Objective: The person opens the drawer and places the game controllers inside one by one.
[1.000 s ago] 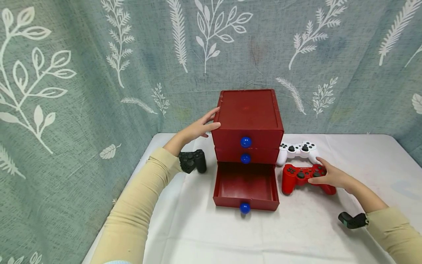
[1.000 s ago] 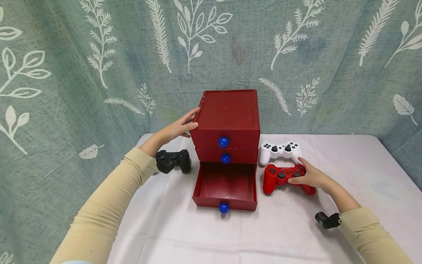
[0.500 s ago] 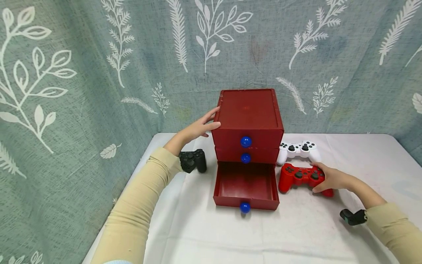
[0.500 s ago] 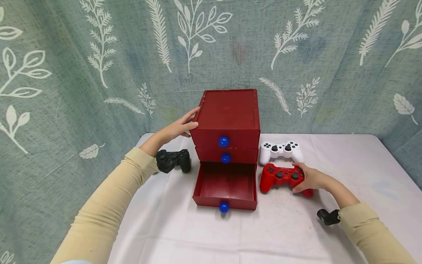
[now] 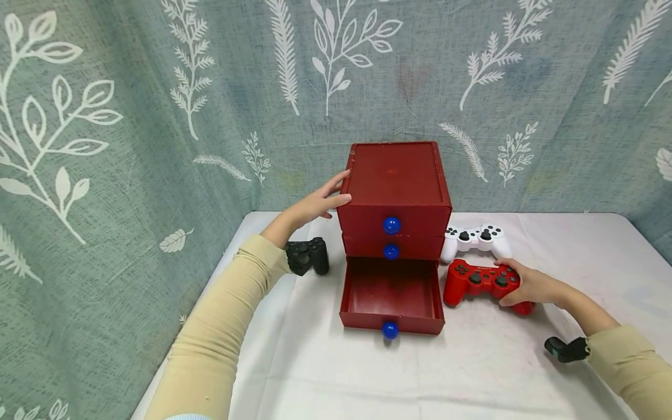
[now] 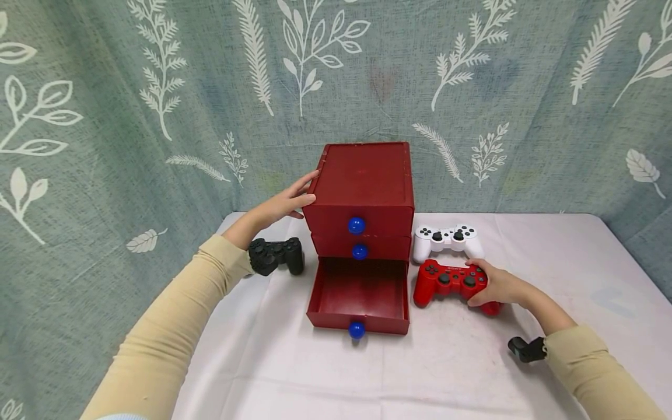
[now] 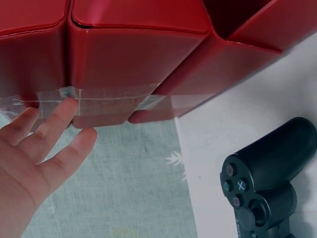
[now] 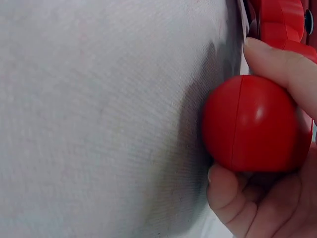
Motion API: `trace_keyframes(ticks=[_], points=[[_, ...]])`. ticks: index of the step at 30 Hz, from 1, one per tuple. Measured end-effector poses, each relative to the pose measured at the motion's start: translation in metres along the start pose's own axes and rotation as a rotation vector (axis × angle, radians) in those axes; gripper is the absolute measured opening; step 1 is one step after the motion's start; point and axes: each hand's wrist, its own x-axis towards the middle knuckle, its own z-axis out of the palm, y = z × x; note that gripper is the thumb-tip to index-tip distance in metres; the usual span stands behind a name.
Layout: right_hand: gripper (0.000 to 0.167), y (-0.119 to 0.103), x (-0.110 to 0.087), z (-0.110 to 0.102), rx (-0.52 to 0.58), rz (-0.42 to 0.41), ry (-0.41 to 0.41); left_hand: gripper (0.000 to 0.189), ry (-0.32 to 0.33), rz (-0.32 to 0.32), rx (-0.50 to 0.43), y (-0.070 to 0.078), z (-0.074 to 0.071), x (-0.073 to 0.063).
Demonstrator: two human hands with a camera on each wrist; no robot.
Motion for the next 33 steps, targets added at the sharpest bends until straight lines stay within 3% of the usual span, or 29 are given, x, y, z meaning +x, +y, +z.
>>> trace_keyframes(ticks=[14,23,33], points=[[0.087,-0.005,-0.002,-0.016,0.11,0.066,-0.012,0.066,0.002,-0.007,-0.009,0.0,0.0,0.001],[0.085,-0.019,-0.009,-0.03,0.134,0.085,-0.037,0.07,-0.036,-0.012,-0.022,0.025,0.004,-0.015],[0.085,-0.034,-0.018,-0.031,0.126,0.097,-0.07,0.068,-0.026,-0.014,-0.024,0.025,0.005,-0.017]])
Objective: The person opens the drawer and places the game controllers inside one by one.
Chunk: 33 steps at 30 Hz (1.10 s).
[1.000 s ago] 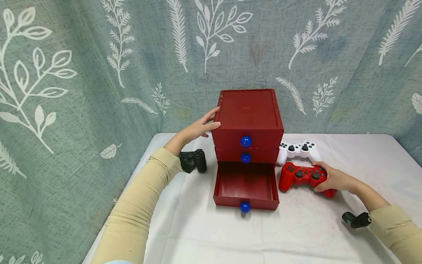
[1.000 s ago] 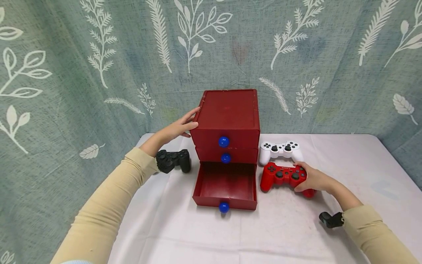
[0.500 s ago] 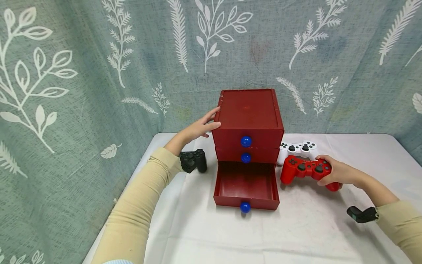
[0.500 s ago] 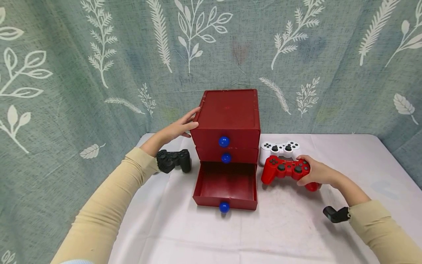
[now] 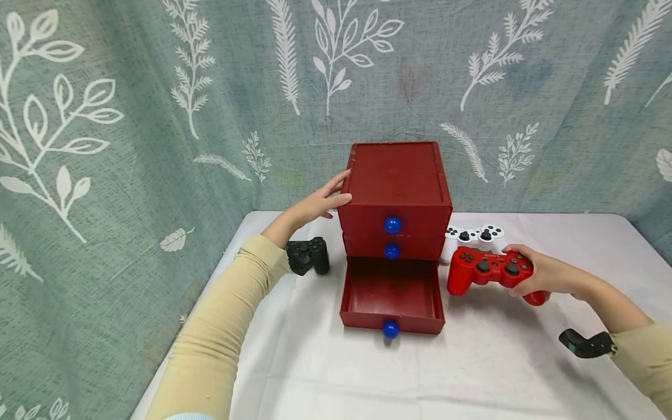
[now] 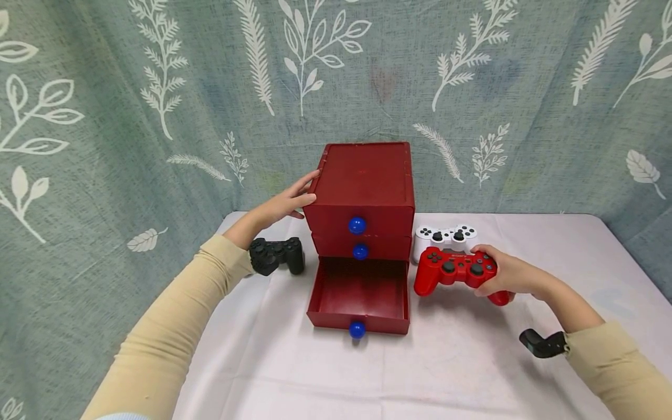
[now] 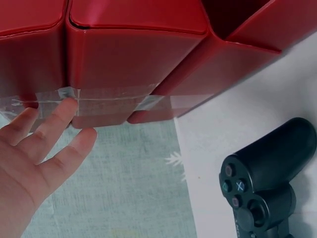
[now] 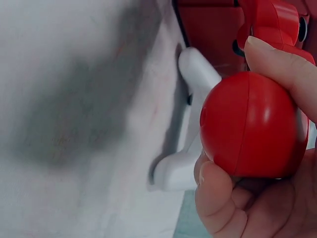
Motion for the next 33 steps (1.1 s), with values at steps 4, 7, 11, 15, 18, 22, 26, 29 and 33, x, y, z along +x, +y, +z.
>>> trace_keyframes(ticks=[4,7,11,15,18,22,26,29,33], points=[[0.085,-0.01,-0.003,0.005,0.016,0.002,-0.009,0.068,-0.001,-0.003,0.002,0.0,0.0,-0.001],[0.085,-0.019,-0.004,0.009,0.021,-0.01,-0.012,0.068,0.0,-0.003,0.003,0.001,0.0,-0.001],[0.085,-0.032,-0.003,0.016,0.014,-0.024,-0.011,0.069,0.002,0.0,0.002,0.0,0.0,-0.001],[0.088,-0.045,-0.001,0.022,0.013,-0.04,-0.018,0.07,0.004,0.003,0.002,-0.009,-0.003,0.006],[0.086,-0.053,0.001,0.027,0.008,-0.065,-0.028,0.068,0.012,0.002,0.003,-0.02,-0.005,0.014],[0.087,-0.063,0.003,0.032,0.005,-0.09,-0.033,0.066,0.026,0.011,0.014,-0.026,-0.006,0.017],[0.087,-0.069,0.006,0.038,-0.005,-0.093,-0.026,0.066,0.036,0.012,0.02,-0.026,-0.005,0.017],[0.083,-0.074,0.008,0.044,-0.012,-0.094,-0.021,0.066,0.034,0.011,0.022,-0.025,-0.004,0.016],[0.082,-0.081,0.011,0.052,-0.044,-0.094,-0.004,0.067,0.036,0.013,0.027,-0.026,-0.004,0.016]])
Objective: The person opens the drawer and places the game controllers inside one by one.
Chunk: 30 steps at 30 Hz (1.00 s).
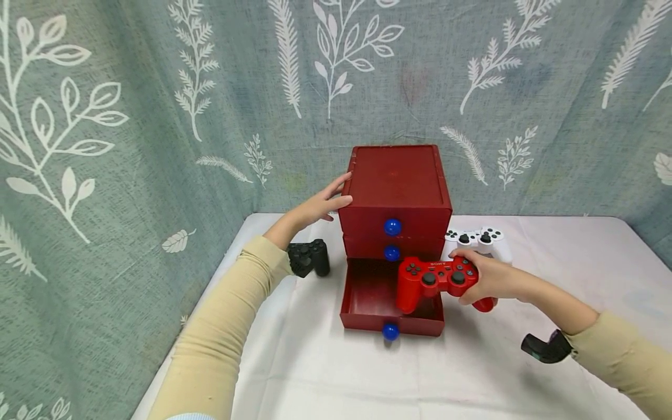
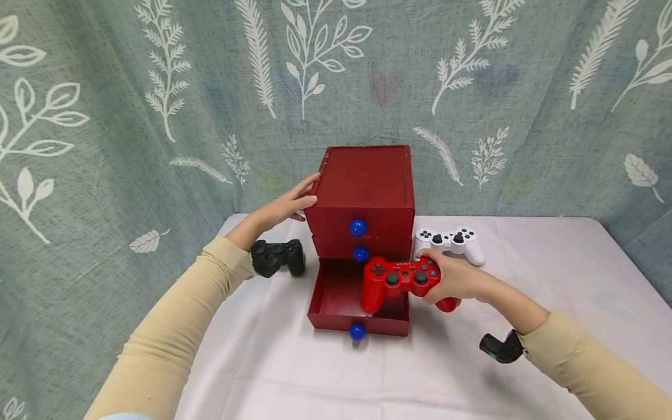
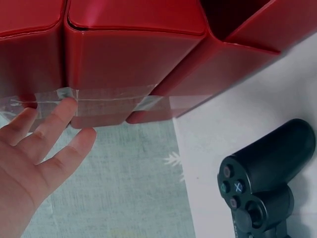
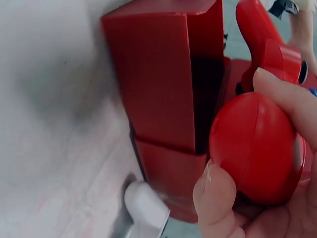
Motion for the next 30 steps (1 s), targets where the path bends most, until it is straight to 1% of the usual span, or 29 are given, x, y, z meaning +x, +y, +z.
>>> trace_keyframes(ticks=[5,8,13,18,22,30], points=[[0.079,-0.006,0.006,0.008,-0.056,-0.025,0.015,0.066,-0.001,0.006,-0.007,-0.002,0.002,0.0],[0.079,-0.009,0.01,0.013,-0.058,-0.031,0.007,0.065,0.0,0.008,-0.01,-0.002,0.003,0.0],[0.081,-0.015,0.017,0.021,-0.013,-0.02,-0.032,0.066,-0.007,0.0,-0.019,0.0,0.002,-0.001],[0.081,-0.019,0.024,0.026,0.033,-0.051,-0.04,0.068,-0.016,0.002,-0.03,0.001,0.0,0.001],[0.081,-0.022,0.03,0.03,0.047,-0.06,-0.042,0.067,-0.005,0.0,-0.017,0.0,-0.001,0.001],[0.081,-0.028,0.037,0.038,0.064,-0.024,-0.044,0.065,0.01,0.017,0.004,-0.002,0.0,0.0]])
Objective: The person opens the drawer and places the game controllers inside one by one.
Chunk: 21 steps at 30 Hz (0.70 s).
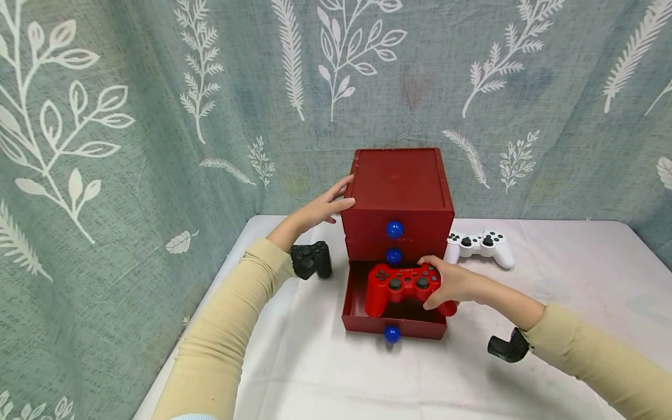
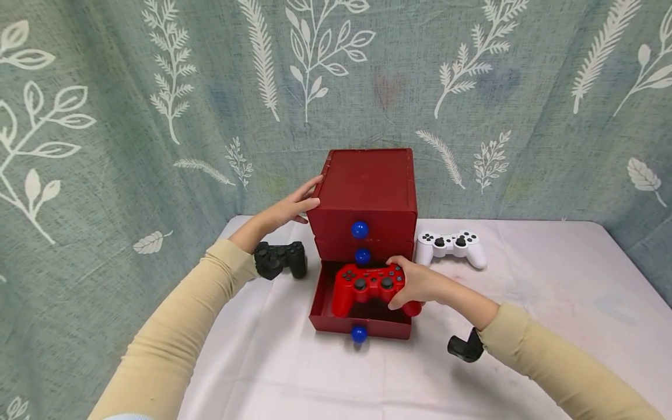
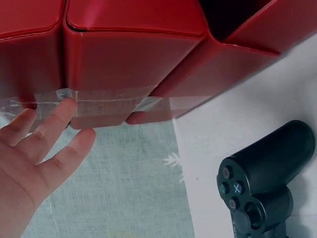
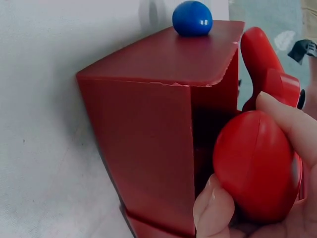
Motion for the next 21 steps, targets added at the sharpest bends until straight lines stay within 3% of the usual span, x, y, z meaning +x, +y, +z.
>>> trace_keyframes(ticks=[7,15,21], points=[[0.081,-0.003,0.006,0.005,-0.019,-0.004,0.009,0.064,-0.005,-0.014,-0.009,0.002,0.0,-0.001],[0.083,-0.013,0.01,0.012,-0.08,0.047,0.001,0.066,-0.03,-0.024,-0.024,0.026,0.003,-0.017],[0.082,-0.018,0.016,0.021,-0.101,0.055,0.0,0.066,-0.03,-0.028,-0.026,0.028,0.004,-0.019]])
